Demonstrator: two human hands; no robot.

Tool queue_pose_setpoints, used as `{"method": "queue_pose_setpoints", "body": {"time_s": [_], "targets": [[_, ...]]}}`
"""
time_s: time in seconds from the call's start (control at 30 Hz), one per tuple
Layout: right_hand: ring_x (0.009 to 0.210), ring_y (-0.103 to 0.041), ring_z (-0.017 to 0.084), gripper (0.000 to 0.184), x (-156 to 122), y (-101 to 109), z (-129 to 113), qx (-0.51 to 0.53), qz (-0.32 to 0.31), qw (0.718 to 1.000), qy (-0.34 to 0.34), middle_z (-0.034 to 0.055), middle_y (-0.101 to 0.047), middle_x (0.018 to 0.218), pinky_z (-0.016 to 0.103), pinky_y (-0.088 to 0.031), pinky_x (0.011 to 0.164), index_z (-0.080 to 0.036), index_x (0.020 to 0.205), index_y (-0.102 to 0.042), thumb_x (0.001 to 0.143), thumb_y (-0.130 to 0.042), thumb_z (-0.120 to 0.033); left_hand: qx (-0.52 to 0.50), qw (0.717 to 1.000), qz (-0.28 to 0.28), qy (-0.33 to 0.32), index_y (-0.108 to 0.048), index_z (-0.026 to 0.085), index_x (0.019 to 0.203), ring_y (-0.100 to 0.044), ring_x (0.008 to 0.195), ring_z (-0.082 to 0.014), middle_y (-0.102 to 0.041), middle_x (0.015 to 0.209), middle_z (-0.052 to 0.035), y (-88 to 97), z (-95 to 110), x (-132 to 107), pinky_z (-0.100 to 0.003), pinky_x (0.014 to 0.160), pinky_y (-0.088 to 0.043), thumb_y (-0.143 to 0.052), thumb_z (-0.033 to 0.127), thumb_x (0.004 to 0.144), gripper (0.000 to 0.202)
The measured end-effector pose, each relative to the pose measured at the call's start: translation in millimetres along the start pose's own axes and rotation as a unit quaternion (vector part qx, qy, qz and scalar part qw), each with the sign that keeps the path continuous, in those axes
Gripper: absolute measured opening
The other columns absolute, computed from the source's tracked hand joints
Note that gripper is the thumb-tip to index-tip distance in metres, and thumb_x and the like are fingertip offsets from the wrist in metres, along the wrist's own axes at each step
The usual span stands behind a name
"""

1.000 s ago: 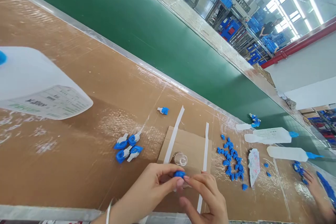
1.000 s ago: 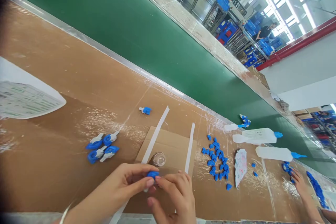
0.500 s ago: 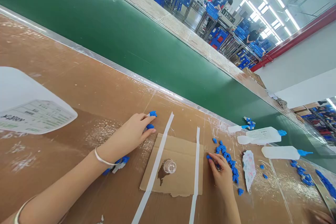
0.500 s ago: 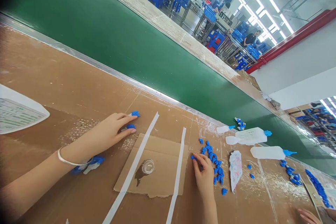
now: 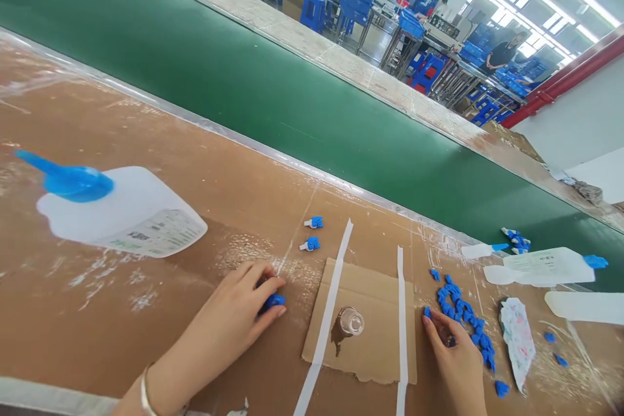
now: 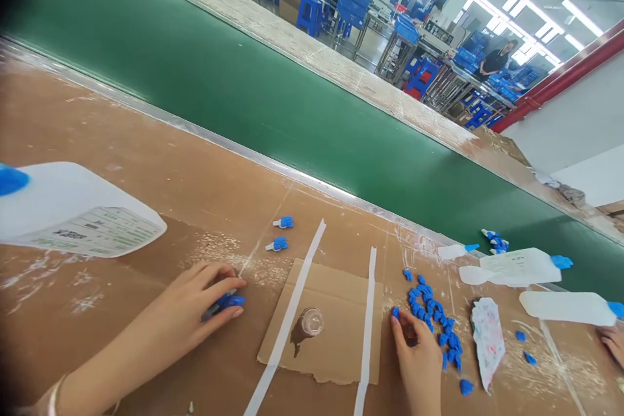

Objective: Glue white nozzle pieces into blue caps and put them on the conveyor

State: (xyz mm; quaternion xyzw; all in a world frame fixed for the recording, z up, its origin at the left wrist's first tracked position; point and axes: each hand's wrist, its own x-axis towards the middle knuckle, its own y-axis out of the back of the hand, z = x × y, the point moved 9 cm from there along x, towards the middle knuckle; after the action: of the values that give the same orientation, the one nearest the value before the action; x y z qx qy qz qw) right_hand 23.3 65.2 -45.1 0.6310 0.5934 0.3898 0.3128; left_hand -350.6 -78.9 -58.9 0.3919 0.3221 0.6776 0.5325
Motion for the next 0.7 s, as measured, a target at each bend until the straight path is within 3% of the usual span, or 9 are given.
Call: {"method": "queue_pose_setpoints", "body": {"time_s": [0.17, 0.3, 0.43, 0.57, 0.7], "targets": [[0.06, -0.067, 0.023, 0.05, 8.7, -3.9, -14.6, 0.02, -0.047, 0.998, 0.042, 0.0071, -0.073, 0.067, 0.033, -0.055, 0.057, -0.022, 0.073, -0.074, 0.066, -0.061, -0.069, 0.074, 0.995, -0.056, 0.024, -0.07, 0.021, 0.089, -0.062, 0.098, -0.0303, -0.069, 0.099, -0.0094, 2.1, 16.5, 6.7, -0.045, 0.084, -0.051, -0.061, 0.014, 0.078, 0.016], [0.06, -0.068, 0.022, 0.045, 4.8, 0.5, -26.0, 0.024, -0.073, 0.995, 0.07, 0.0062, -0.073, 0.066, 0.032, -0.055, 0.056, -0.023, 0.071, -0.073, 0.066, -0.066, -0.067, 0.113, 0.991, -0.07, 0.002, -0.071, 0.019, 0.086, -0.059, 0.11, -0.0364, -0.07, 0.113, -0.0146, 5.1, 22.7, 3.6, -0.052, 0.094, -0.047, -0.067, 0.013, 0.069, 0.019], [0.065, -0.069, 0.022, 0.035, -18.7, 1.3, -67.7, 0.038, -0.088, 0.985, 0.14, 0.0066, -0.074, 0.072, 0.031, -0.056, 0.06, -0.023, 0.078, -0.073, 0.076, -0.065, -0.057, 0.119, 0.992, -0.037, -0.034, -0.069, 0.021, 0.076, -0.064, 0.104, -0.0359, -0.073, 0.107, -0.0138, 6.1, 25.8, -0.5, -0.05, 0.087, -0.052, -0.059, 0.009, 0.071, 0.016], [0.072, -0.069, 0.019, 0.012, -57.2, -17.1, -134.3, 0.031, -0.147, 0.952, 0.268, 0.0024, -0.073, 0.078, 0.029, -0.053, 0.066, -0.026, 0.088, -0.071, 0.087, -0.063, -0.036, -0.01, 0.997, 0.018, -0.07, -0.065, 0.022, 0.083, -0.067, 0.098, -0.0293, -0.075, 0.098, -0.0085, 12.3, 41.2, -4.6, -0.04, 0.082, -0.054, -0.045, 0.008, 0.081, 0.025], [0.071, -0.066, 0.018, 0.01, -72.1, -33.9, -167.5, -0.006, -0.152, 0.936, 0.316, 0.0006, -0.072, 0.078, 0.03, -0.048, 0.066, -0.026, 0.088, -0.067, 0.091, -0.06, -0.032, -0.21, 0.974, -0.078, -0.02, -0.061, 0.023, 0.09, -0.068, 0.072, -0.0172, -0.071, 0.082, -0.0007, -2.0, 51.4, -8.7, -0.023, 0.064, -0.053, -0.045, 0.009, 0.081, 0.023]]}}
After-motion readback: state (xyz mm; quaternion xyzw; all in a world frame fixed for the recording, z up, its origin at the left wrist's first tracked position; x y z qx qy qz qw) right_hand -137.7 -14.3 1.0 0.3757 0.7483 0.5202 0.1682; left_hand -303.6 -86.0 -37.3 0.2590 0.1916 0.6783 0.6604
